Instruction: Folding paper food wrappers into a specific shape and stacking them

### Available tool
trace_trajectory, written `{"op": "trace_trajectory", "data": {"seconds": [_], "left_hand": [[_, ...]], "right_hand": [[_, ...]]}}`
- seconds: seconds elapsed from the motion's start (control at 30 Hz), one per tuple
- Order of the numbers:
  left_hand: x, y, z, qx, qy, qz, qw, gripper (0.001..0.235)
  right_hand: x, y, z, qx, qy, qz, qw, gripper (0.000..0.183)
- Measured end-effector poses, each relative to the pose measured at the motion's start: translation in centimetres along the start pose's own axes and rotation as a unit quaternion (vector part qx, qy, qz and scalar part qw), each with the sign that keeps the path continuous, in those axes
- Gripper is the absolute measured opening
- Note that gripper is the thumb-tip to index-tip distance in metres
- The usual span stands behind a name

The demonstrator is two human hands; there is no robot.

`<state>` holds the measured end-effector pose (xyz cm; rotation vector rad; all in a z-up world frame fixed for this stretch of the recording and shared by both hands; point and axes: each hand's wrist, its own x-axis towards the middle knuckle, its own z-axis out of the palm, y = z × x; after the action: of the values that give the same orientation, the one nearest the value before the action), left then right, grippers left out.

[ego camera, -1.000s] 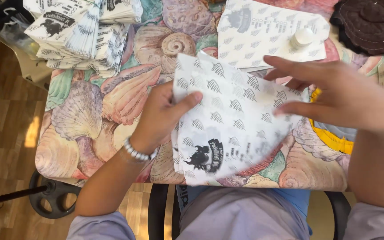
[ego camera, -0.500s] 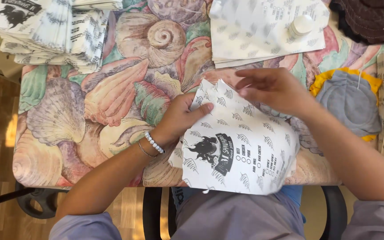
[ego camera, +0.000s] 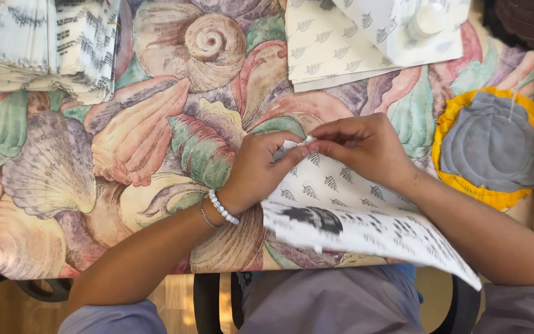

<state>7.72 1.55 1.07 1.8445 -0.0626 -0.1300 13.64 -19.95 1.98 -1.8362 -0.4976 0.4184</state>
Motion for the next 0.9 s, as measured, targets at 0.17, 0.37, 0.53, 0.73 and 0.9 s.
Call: {"op": "trace_trajectory", "data": {"seconds": [0.17, 0.37, 0.53, 0.73, 0.9], "left_hand": [[-0.1, -0.5, 0.2, 0.020, 0.028, 0.053, 0.998, 0.010], [-0.3, -0.4, 0.1, 0.004, 0.017, 0.061, 0.998, 0.010], [-0.3, 0.8, 0.1, -0.021, 0.015, 0.077, 0.997, 0.013], [-0.4, 0.6, 0.2, -0.025, 0.010, 0.087, 0.996, 0.009], [-0.5, 0.6, 0.2, -0.025, 0.008, 0.089, 0.996, 0.009]], "right_hand": [[0.2, -1.0, -0.4, -0.006, -0.019, -0.040, 0.999, 0.013], [0.0, 0.3, -0.4, 0.039, -0.031, 0.028, 0.998, 0.014], [0.2, -0.5, 0.1, 0.041, -0.035, 0.029, 0.998, 0.012], [-0.1, 0.3, 0.3, 0.030, -0.038, 0.033, 0.998, 0.012], [-0.2, 0.4, 0.4, 0.028, -0.041, 0.028, 0.998, 0.011]]}}
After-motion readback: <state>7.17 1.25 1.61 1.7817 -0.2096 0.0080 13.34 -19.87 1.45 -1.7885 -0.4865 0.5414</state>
